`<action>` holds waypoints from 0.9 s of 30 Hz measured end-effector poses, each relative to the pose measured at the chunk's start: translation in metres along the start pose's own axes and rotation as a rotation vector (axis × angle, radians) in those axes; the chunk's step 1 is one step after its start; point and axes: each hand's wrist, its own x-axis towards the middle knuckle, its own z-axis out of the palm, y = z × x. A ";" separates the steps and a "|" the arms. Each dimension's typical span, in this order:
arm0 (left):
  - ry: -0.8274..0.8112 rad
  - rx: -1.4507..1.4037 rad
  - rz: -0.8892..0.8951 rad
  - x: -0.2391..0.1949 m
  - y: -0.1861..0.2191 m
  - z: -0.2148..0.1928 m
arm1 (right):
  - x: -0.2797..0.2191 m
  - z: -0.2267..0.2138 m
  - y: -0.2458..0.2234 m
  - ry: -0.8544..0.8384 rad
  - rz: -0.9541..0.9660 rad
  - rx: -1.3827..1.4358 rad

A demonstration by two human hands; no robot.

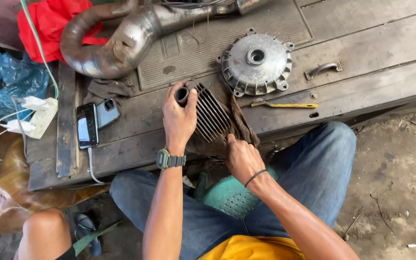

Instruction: The person cleans a metal engine cylinder head using a yellow brush and a metal scraper. They scrub the inner bore and the exterior cooling fins, then use the scraper to remove residue from between the fins. A smartphone is visible on the workbench nearby.

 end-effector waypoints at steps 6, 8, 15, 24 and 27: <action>0.005 0.021 -0.029 0.001 -0.006 0.002 | 0.011 0.016 0.010 0.034 -0.056 0.036; -0.002 0.020 -0.009 -0.002 -0.001 0.001 | -0.002 0.000 -0.002 0.051 -0.044 0.065; 0.009 0.050 -0.015 -0.008 0.005 0.004 | 0.006 0.003 -0.006 0.034 0.004 0.278; 0.065 0.093 0.045 -0.006 -0.005 0.006 | 0.015 0.030 0.016 0.004 0.043 0.270; 0.030 0.029 0.062 -0.005 0.006 0.006 | 0.027 0.045 0.022 0.017 -0.007 0.294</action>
